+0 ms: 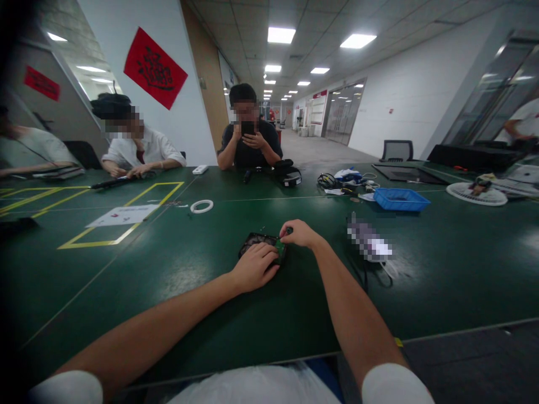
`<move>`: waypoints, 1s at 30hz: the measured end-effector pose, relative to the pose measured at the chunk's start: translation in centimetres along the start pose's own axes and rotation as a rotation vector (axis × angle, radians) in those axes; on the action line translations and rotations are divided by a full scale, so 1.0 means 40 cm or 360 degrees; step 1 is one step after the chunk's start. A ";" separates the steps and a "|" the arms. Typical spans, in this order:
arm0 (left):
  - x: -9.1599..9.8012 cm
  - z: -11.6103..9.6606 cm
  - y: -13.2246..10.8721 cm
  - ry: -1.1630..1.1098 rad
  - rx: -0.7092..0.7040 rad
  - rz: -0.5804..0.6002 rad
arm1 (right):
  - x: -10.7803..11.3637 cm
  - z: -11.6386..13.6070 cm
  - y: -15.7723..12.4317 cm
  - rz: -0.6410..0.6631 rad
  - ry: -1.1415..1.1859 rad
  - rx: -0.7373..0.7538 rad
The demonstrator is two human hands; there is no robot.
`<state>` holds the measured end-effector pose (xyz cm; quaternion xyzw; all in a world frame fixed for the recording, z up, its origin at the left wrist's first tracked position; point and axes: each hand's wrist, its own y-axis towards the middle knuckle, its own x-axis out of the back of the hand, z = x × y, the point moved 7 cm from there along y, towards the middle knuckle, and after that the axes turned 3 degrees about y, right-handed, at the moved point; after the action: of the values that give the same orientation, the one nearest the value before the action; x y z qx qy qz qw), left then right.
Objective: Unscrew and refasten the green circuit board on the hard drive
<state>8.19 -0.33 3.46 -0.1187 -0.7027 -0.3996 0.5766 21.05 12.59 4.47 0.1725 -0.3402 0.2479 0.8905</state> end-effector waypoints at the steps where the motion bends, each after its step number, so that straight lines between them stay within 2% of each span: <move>1: 0.001 0.000 0.000 0.0001 -0.0004 -0.0001 | 0.000 0.001 0.000 -0.0001 0.0000 -0.0002; 9: 0.006 -0.002 -0.001 -0.0016 -0.0013 -0.0015 | -0.004 0.003 -0.003 -0.0007 0.0096 -0.0051; 17: 0.000 0.003 -0.005 -0.0036 -0.0011 -0.0038 | -0.031 -0.062 -0.015 0.0024 0.0471 -0.0444; 22: -0.002 0.004 -0.004 -0.0037 -0.0018 -0.0043 | -0.043 -0.073 -0.018 0.0089 0.0651 -0.0467; 30: 0.001 0.002 -0.004 -0.0029 -0.0013 -0.0053 | -0.052 -0.086 -0.017 0.0126 0.0745 -0.0494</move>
<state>8.04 -0.40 3.44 -0.1130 -0.7081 -0.4110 0.5630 21.89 13.00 0.49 -0.0412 -0.1657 0.2604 0.9503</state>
